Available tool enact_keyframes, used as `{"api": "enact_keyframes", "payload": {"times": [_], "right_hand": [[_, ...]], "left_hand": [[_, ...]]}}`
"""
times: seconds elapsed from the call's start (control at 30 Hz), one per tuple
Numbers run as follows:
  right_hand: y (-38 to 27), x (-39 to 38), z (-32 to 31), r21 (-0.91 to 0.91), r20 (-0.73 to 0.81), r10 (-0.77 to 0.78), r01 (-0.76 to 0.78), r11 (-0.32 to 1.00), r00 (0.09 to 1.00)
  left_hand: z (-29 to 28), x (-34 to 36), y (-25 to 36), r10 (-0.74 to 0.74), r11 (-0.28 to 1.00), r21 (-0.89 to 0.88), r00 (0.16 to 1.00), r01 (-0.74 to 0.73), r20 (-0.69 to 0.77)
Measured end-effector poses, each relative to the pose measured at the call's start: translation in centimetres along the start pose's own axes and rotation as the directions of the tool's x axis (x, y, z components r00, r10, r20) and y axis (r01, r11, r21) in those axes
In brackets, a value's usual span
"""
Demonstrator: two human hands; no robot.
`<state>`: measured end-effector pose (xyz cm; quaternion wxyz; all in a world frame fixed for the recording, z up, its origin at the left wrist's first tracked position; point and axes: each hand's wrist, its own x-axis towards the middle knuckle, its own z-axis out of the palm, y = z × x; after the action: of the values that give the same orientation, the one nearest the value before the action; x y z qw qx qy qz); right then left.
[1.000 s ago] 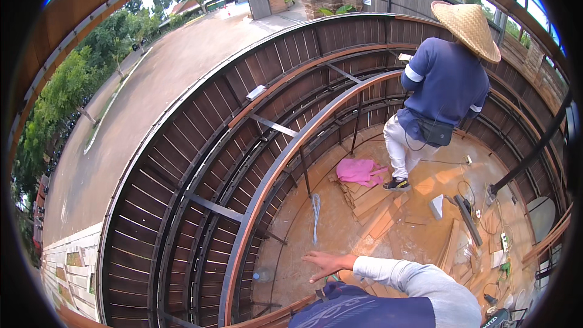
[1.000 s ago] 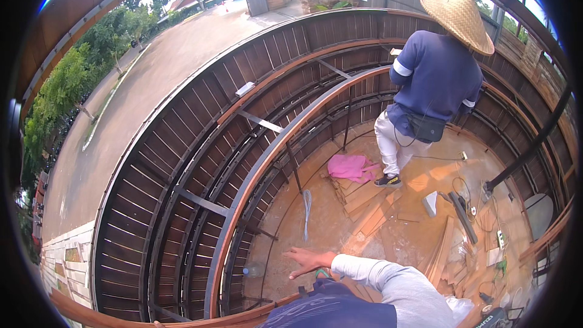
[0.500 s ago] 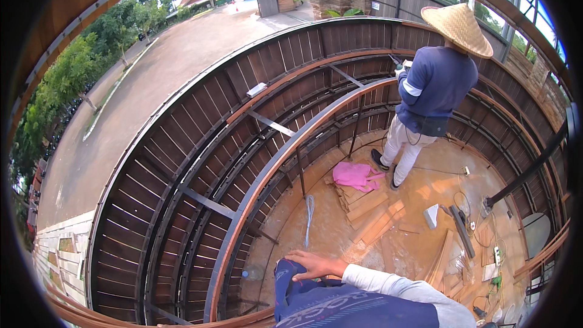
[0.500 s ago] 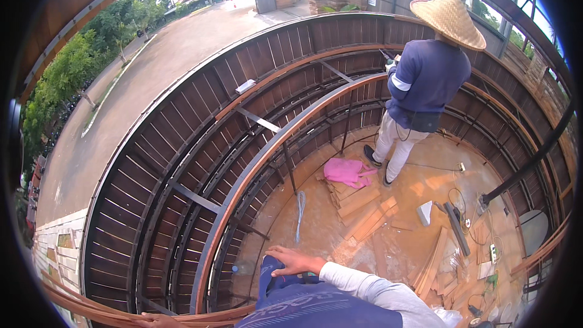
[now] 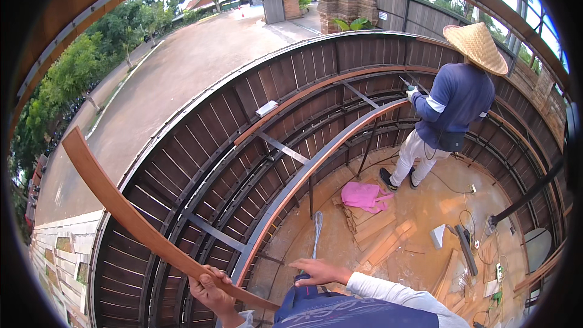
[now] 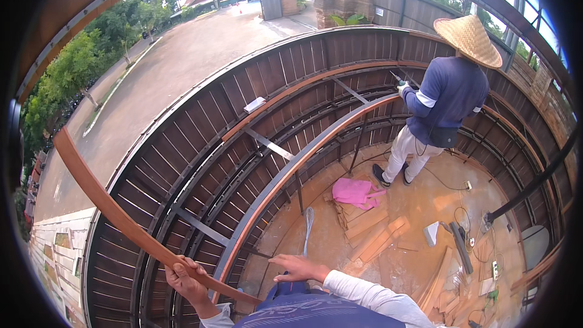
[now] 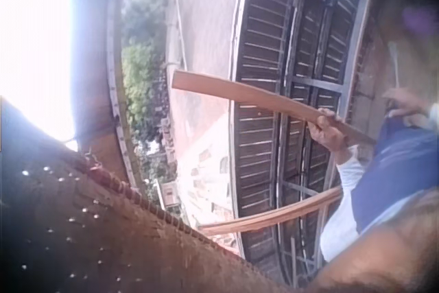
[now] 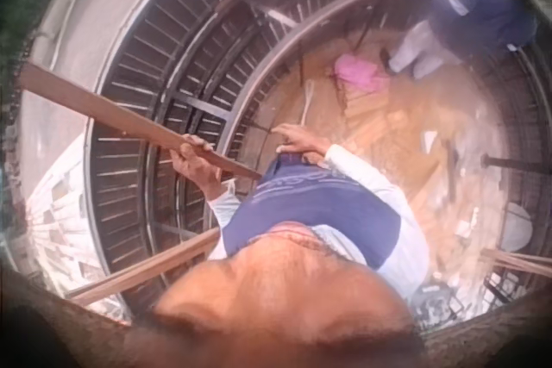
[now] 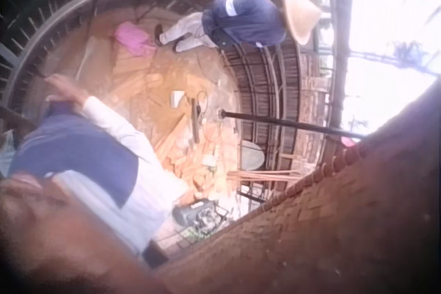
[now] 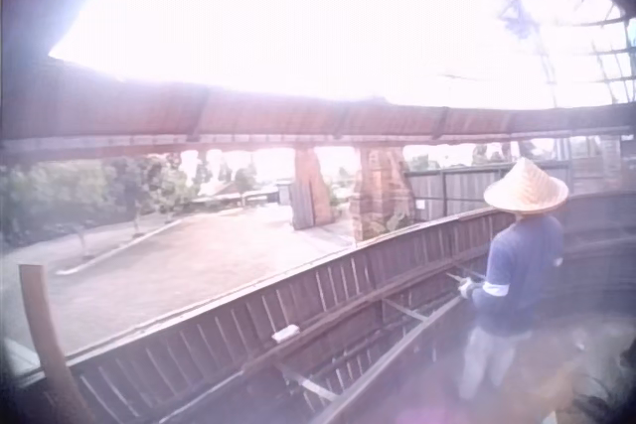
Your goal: The person picks up several wooden slats and positions them onto a curved metal frame, holding them in place while another person secures them using a power drill.
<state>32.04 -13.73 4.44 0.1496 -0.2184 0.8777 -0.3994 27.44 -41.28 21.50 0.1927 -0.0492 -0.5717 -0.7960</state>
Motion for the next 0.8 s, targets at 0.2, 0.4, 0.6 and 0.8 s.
{"api": "enact_keyframes", "payload": {"times": [0.2, 0.4, 0.6, 0.8], "right_hand": [[2.2, -0.3, -4.1, 0.03, -0.239, 0.093, -0.089, 0.996, 0.967], [1.7, -7.3, -6.0, 0.148, -0.446, 0.414, -0.391, 0.909, 0.794], [1.6, -12.0, -0.8, 0.282, -0.502, 0.574, -0.505, 0.816, 0.647], [1.7, -13.2, 3.7, 0.448, -0.466, 0.622, -0.439, 0.779, 0.63]], "left_hand": [[3.2, 9.0, 0.4, 0.117, 0.98, -0.185, 0.969, -0.077, 0.219], [7.2, 15.0, 0.8, 0.208, 0.919, -0.387, 0.925, -0.073, 0.319], [3.1, 17.9, 5.3, 0.33, 0.883, -0.429, 0.903, -0.191, 0.276], [-12.3, 21.7, 8.0, 0.31, 0.845, -0.474, 0.949, -0.247, 0.059]]}}
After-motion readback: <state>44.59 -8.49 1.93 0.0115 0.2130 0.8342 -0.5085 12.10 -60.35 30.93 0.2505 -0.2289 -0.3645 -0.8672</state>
